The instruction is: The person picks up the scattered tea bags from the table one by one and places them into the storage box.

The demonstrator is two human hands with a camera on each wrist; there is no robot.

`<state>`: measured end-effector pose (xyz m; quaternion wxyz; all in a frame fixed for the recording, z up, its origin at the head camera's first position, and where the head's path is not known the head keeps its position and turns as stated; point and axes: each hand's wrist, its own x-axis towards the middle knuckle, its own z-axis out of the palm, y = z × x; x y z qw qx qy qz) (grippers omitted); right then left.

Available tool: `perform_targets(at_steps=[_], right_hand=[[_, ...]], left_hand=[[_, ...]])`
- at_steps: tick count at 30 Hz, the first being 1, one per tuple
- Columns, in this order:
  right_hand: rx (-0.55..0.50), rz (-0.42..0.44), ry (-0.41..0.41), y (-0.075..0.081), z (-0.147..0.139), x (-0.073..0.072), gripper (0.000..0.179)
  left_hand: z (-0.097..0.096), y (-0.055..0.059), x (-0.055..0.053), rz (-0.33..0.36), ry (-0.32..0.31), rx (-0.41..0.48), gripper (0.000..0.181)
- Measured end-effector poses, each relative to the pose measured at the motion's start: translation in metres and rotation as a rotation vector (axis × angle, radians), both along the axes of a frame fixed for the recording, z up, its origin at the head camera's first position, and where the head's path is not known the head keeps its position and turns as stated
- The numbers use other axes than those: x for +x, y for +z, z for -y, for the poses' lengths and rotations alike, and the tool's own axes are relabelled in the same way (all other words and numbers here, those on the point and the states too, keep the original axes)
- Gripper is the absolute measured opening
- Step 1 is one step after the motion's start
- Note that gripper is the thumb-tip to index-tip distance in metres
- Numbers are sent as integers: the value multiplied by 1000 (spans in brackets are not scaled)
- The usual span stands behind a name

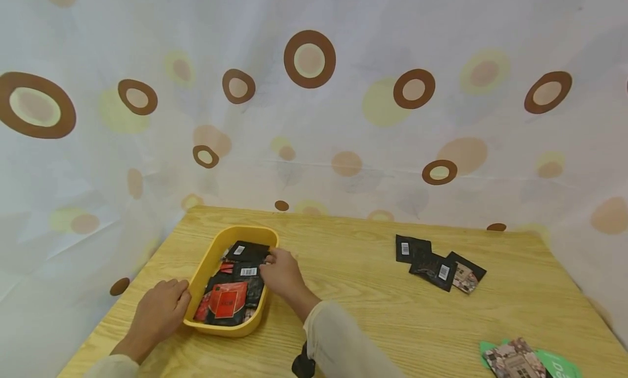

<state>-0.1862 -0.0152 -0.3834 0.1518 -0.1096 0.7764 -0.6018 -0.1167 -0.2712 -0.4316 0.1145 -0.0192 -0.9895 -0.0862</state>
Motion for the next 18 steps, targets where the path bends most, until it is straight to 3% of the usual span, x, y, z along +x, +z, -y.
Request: perform_targets(at_steps=[5, 11, 15, 18], right_hand=[[83, -123, 161, 5, -38, 14, 51], [348, -255, 436, 10, -105, 29, 40], [574, -366, 602, -5, -154, 42, 35], [672, -424, 711, -24, -188, 49, 33]], left_hand=[[0, -1, 1, 0, -1, 4, 31], [1, 0, 2, -29, -21, 13, 32], [1, 1, 3, -37, -32, 17, 33], [2, 1, 3, -44, -42, 27, 34]])
